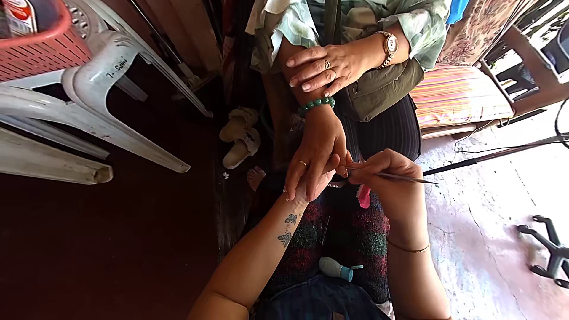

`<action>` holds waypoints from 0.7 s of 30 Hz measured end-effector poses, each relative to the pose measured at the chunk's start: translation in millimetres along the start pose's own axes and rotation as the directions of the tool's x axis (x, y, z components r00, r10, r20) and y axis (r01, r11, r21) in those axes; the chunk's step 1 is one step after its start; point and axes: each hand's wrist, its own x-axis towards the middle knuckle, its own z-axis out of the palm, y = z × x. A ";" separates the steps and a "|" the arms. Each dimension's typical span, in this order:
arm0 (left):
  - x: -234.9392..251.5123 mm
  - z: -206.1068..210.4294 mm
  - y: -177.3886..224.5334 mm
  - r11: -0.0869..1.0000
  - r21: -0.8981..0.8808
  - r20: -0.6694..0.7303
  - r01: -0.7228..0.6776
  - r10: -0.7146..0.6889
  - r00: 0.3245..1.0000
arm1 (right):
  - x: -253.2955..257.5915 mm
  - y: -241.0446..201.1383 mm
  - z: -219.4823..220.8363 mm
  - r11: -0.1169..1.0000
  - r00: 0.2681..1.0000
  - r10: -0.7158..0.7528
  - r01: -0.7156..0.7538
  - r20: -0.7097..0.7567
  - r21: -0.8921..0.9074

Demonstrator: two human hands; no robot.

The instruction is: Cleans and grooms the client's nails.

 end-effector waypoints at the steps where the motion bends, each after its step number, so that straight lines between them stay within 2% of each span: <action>1: 0.6 1.4 1.2 1.000 0.021 -0.009 0.010 -0.010 1.000 | -0.3 2.6 0.8 1.000 1.000 0.002 -0.002 -0.009 0.012; 4: 0.5 2.4 3.5 0.999 0.027 -0.049 0.042 -0.041 0.998 | -0.3 5.1 -4.4 0.996 0.997 0.047 -0.051 0.059 0.071; 7: 1.3 0.6 1.0 1.000 -0.003 -0.009 0.024 -0.024 1.000 | 0.1 8.2 -1.4 0.989 0.998 0.060 -0.055 -0.028 0.140; 11: -0.3 0.1 1.5 1.000 0.001 -0.027 0.008 -0.008 1.000 | 0.2 3.5 -4.6 0.992 0.996 0.063 -0.069 0.057 0.104; 14: 0.0 1.4 2.0 1.000 -0.004 -0.024 -0.003 0.003 1.000 | -0.5 2.1 2.4 1.000 1.000 0.009 -0.009 -0.007 0.014; 17: -1.3 -0.7 2.1 1.000 -0.024 -0.021 0.000 0.000 1.000 | -0.3 -2.6 0.5 0.999 0.998 0.015 -0.013 0.058 -0.035; 19: -0.9 -2.9 -0.7 0.999 -0.036 0.002 -0.035 0.035 0.999 | 0.0 -3.2 3.8 0.999 1.000 -0.009 0.009 0.005 -0.038; 21: -1.5 -3.8 -1.7 0.997 -0.025 -0.003 -0.071 0.071 0.997 | -1.2 -0.4 6.3 0.992 0.999 -0.041 0.042 0.009 -0.117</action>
